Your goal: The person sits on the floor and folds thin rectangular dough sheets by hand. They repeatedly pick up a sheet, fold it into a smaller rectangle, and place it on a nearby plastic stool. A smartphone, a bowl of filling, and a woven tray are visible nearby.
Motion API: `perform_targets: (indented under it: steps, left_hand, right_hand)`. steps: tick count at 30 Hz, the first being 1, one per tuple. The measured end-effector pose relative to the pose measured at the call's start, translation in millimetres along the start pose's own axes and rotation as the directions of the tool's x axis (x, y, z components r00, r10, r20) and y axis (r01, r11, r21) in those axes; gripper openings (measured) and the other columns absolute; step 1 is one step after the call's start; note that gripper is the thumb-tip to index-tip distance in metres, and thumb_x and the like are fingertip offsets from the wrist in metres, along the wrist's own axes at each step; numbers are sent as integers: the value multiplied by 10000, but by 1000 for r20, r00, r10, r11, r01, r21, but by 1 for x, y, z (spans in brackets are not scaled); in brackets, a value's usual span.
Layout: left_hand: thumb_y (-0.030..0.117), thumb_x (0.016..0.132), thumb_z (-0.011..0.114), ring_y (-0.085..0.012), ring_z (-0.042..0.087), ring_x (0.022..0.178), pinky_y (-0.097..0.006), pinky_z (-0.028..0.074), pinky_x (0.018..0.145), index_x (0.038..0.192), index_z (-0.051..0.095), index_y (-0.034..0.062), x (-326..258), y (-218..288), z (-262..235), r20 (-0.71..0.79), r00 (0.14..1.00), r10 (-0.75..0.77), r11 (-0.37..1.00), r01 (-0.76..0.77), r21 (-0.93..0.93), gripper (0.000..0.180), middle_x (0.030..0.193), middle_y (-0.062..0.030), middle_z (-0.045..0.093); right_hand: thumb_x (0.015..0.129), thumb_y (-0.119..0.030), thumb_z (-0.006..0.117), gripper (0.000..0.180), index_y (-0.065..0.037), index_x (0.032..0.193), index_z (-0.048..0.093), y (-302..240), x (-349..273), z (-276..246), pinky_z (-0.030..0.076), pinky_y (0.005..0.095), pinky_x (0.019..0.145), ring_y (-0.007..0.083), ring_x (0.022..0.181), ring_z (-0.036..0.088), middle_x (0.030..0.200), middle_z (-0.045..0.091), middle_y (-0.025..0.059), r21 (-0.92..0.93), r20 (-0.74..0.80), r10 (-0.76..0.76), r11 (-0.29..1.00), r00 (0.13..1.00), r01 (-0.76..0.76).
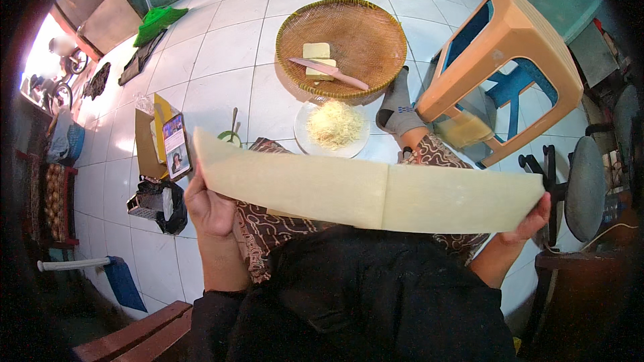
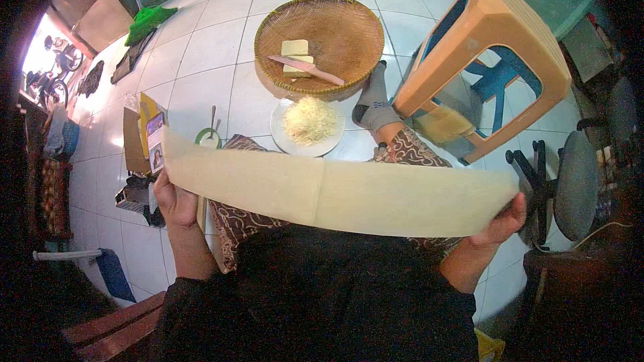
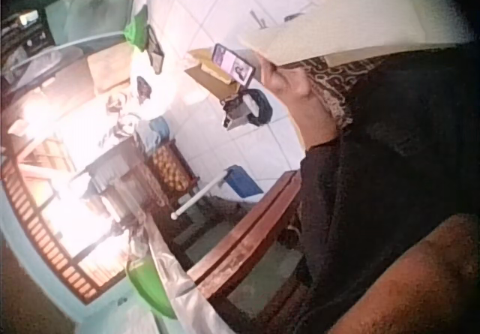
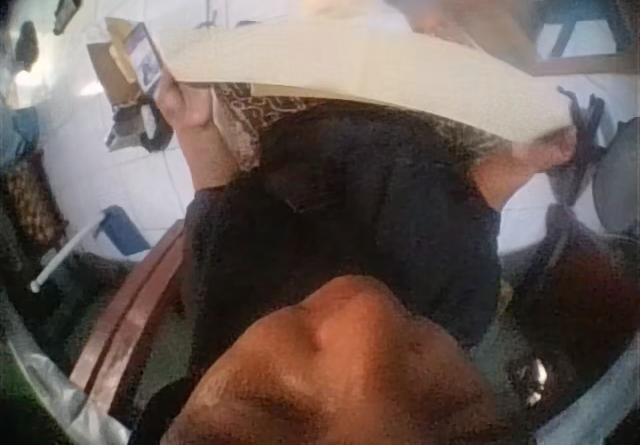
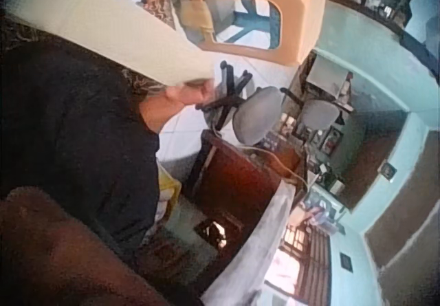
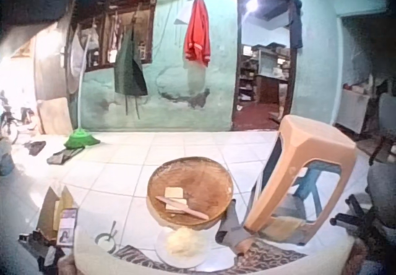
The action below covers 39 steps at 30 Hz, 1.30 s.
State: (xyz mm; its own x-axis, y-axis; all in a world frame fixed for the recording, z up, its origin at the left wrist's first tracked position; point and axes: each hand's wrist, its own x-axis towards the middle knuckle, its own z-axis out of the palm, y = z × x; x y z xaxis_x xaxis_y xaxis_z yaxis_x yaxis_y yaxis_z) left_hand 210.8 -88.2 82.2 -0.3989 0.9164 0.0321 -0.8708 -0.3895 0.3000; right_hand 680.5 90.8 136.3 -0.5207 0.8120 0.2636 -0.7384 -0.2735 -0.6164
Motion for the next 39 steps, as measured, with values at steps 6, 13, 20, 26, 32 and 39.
perform_targets:
  steps: [6, 13, 20, 26, 32, 39]
  left_hand:
    - [162, 930, 387, -268, 483, 1136, -418, 335, 1013, 1220, 455, -8, 1, 34, -27, 73, 993, 94, 991, -100, 88, 343, 1214, -146, 518]
    - [69, 903, 456, -222, 553, 1036, -381, 443, 909, 1145, 457, -18, -10, 20, 29, 61, 964, 260, 866, -261, 426, 257, 1119, -148, 557]
    - [79, 813, 595, -182, 583, 814, -303, 470, 749, 946, 476, -5, -25, 2, 56, 88, 957, 277, 693, -263, 671, 197, 894, -107, 585]
    - [68, 730, 682, -185, 582, 671, -279, 462, 634, 788, 505, -13, -37, -8, 54, 182, 980, 82, 694, -187, 695, 203, 719, -104, 585]
    - [-1, 680, 643, -200, 620, 684, -297, 483, 580, 768, 605, -48, -36, -39, 122, 238, 935, -263, 345, -139, 928, 108, 735, -161, 619]
    - [79, 686, 617, -228, 623, 730, -316, 510, 593, 1145, 509, 11, -5, -111, 170, 554, 424, -716, 30, -775, 631, 476, 856, -100, 576]
  right_hand:
    - [910, -414, 337, 533, -42, 1284, 411, -29, -10, -32, 308, 470, 1011, 290, 1198, 426, 1284, 466, 137, 15, 177, -103, 995, 979, 102]
    - [904, -196, 430, 327, -11, 1160, 514, -33, 36, -29, 513, 416, 798, 289, 1020, 561, 1135, 569, 154, 33, -211, -185, 980, 960, 196]
    - [876, -178, 458, 292, -11, 1104, 534, -74, 107, -86, 477, 463, 861, 315, 1022, 553, 1104, 580, 147, -243, -471, -502, 865, 726, 440]
    - [904, -179, 340, 345, 17, 1149, 484, 0, 83, -113, 442, 473, 913, 326, 1078, 520, 1175, 533, 184, -160, -633, -400, 906, 663, 393]
    - [876, -230, 387, 436, 46, 1212, 417, 89, 19, -39, 409, 451, 940, 345, 1110, 496, 1171, 524, 214, 283, -519, 237, 954, 822, -97]
    - [772, -167, 615, 381, 11, 1098, 534, 86, 26, 87, 460, 363, 795, 265, 935, 590, 1014, 593, 165, -765, 342, 305, 640, 889, 75]
